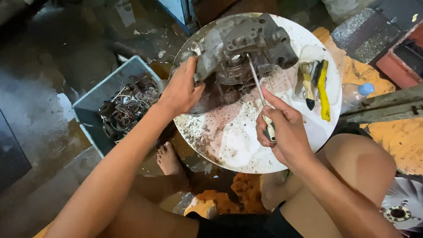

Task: Cleaning a motorcycle engine casing using a brush and a metal pick to remove dirt and debris.

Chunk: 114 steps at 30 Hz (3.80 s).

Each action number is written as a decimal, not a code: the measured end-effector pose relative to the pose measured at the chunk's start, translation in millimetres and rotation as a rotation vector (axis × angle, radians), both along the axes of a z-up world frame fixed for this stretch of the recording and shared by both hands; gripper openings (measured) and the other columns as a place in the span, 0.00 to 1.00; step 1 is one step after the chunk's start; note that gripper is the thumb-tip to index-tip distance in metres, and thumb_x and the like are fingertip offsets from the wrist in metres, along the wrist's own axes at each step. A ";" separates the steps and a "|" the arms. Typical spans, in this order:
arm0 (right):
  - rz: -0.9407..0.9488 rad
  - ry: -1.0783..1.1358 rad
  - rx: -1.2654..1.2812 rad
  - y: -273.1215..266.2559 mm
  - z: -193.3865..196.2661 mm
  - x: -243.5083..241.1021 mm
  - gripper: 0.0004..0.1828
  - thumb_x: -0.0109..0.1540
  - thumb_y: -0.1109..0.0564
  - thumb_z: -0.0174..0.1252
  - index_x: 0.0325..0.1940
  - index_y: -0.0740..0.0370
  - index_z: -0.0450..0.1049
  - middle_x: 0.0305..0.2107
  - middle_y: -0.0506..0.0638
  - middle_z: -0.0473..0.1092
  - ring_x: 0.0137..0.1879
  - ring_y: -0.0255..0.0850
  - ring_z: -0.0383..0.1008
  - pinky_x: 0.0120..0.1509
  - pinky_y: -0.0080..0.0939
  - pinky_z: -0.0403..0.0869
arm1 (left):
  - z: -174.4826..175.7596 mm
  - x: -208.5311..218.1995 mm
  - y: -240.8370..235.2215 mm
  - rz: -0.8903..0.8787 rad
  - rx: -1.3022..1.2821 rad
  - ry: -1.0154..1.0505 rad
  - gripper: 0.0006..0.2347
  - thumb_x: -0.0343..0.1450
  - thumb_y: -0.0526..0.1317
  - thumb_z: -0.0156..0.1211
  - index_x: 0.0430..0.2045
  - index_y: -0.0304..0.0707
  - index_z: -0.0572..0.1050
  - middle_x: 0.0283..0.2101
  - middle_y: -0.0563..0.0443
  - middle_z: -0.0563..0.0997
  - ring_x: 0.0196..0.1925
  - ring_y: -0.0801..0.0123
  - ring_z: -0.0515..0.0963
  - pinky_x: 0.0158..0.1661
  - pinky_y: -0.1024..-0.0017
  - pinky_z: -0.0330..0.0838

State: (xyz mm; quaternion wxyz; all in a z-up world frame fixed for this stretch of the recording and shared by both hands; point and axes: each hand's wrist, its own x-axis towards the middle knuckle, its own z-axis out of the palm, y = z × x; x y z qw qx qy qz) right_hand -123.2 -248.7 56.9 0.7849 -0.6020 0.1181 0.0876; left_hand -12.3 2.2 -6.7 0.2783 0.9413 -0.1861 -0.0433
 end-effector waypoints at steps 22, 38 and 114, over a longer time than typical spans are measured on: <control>0.049 -0.366 -0.907 -11.2 -5.8 1.9 0.23 0.68 0.64 0.48 0.68 0.66 0.72 0.28 0.70 0.76 0.15 0.42 0.64 0.16 0.43 0.62 | 3.9 3.5 0.2 -0.015 0.037 -0.025 0.15 0.75 0.37 0.51 0.54 0.37 0.56 0.45 0.36 0.71 0.48 0.43 0.77 0.51 0.48 0.71; -0.037 0.081 0.242 -17.9 -28.4 8.2 0.27 0.68 0.62 0.44 0.73 0.64 0.61 0.19 0.54 0.55 0.15 0.42 0.54 0.19 0.37 0.52 | 4.6 3.1 1.7 -0.003 -0.007 0.019 0.16 0.74 0.40 0.53 0.53 0.37 0.57 0.45 0.34 0.70 0.48 0.38 0.75 0.52 0.47 0.69; 0.142 -0.155 -0.710 -14.6 -9.2 -11.9 0.28 0.66 0.62 0.43 0.70 0.66 0.68 0.18 0.65 0.73 0.20 0.40 0.64 0.24 0.41 0.65 | -5.8 7.2 2.7 0.000 -0.034 -0.034 0.19 0.74 0.35 0.47 0.58 0.33 0.54 0.44 0.34 0.68 0.42 0.40 0.75 0.41 0.45 0.73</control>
